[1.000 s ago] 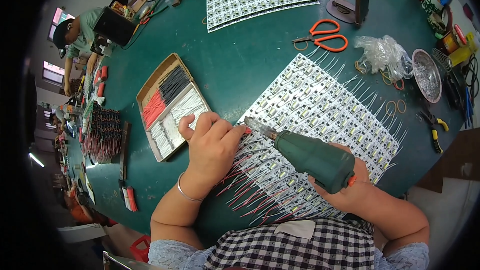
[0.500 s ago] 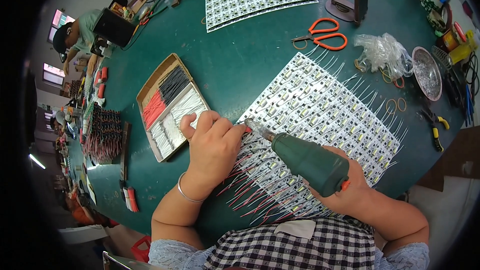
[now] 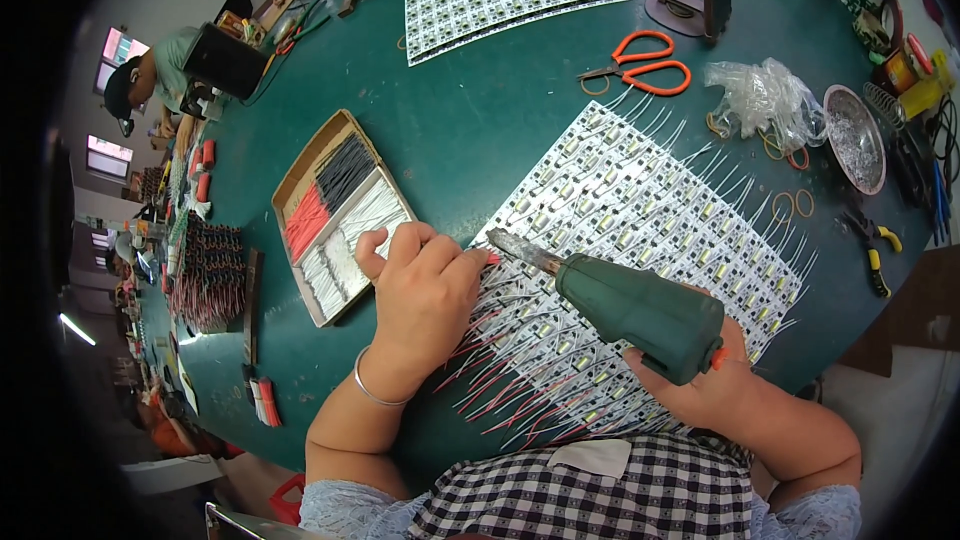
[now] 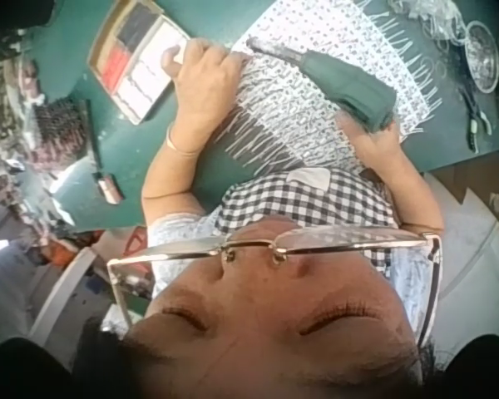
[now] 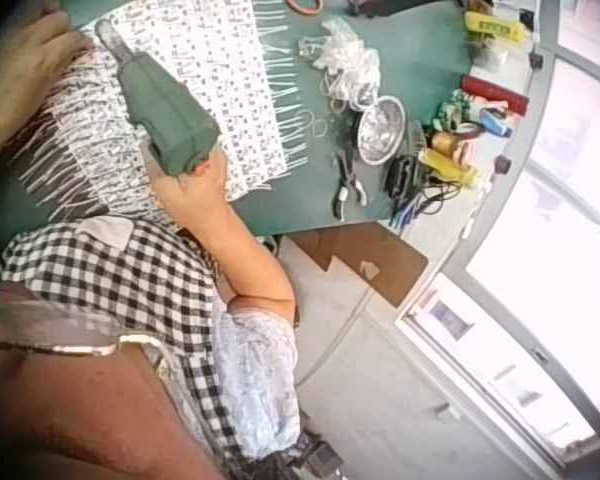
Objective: The person solders wires onto a circuit board panel using a soldering iron, repeatedly picking up wires from a box and attaching them to the board.
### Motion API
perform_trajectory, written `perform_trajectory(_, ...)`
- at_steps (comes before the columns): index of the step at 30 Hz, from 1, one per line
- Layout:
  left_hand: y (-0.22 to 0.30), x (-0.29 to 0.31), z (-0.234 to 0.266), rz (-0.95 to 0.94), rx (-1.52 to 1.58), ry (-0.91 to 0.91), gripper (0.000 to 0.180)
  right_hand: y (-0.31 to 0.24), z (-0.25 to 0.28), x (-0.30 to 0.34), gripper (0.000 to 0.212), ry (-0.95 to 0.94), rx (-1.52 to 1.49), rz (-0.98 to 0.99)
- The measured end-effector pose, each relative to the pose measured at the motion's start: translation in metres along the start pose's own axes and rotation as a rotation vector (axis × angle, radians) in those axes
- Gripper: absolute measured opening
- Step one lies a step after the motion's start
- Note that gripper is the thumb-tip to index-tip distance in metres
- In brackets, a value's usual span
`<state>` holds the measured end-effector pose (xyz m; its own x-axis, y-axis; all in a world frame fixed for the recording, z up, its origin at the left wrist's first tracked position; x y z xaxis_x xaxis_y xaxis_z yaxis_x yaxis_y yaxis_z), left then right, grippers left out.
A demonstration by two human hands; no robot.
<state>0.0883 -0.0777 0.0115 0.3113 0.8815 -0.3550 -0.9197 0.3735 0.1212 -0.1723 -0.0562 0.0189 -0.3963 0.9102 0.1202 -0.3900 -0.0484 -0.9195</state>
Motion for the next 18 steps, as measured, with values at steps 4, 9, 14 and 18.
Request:
perform_trajectory(4, 0.0, 0.0, 0.0, -0.006, 0.031, 0.024, 0.006, -0.003, -0.001, 0.002, 0.033, 0.032, -0.086, -0.099)
perform_trajectory(9, 0.001, -0.001, 0.014, -0.017, 0.06, 0.093, 0.008, -0.001, 0.009, 0.006, 0.031, 0.024, 0.039, -0.069)
perform_trajectory(14, 0.008, 0.003, 0.013, -0.073, 0.046, 0.104, 0.009, -0.002, 0.013, 0.017, 0.027, 0.053, -0.014, -0.079)
perform_trajectory(18, 0.008, 0.005, 0.005, -0.081, 0.085, 0.076, 0.009, 0.001, 0.013, 0.023, 0.025, -0.003, 0.012, -0.168)
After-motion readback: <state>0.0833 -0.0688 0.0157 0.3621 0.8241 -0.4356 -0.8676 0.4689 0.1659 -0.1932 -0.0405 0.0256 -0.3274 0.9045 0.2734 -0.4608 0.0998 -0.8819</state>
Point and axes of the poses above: each hand's wrist, its own x-axis away from the middle knuckle, its own z-axis out of the back of the hand, y = z × x, the point moved 1 cm from there along -x, towards the middle knuckle, and after that the axes turned 9 degrees about x, right-handed, at the moved point
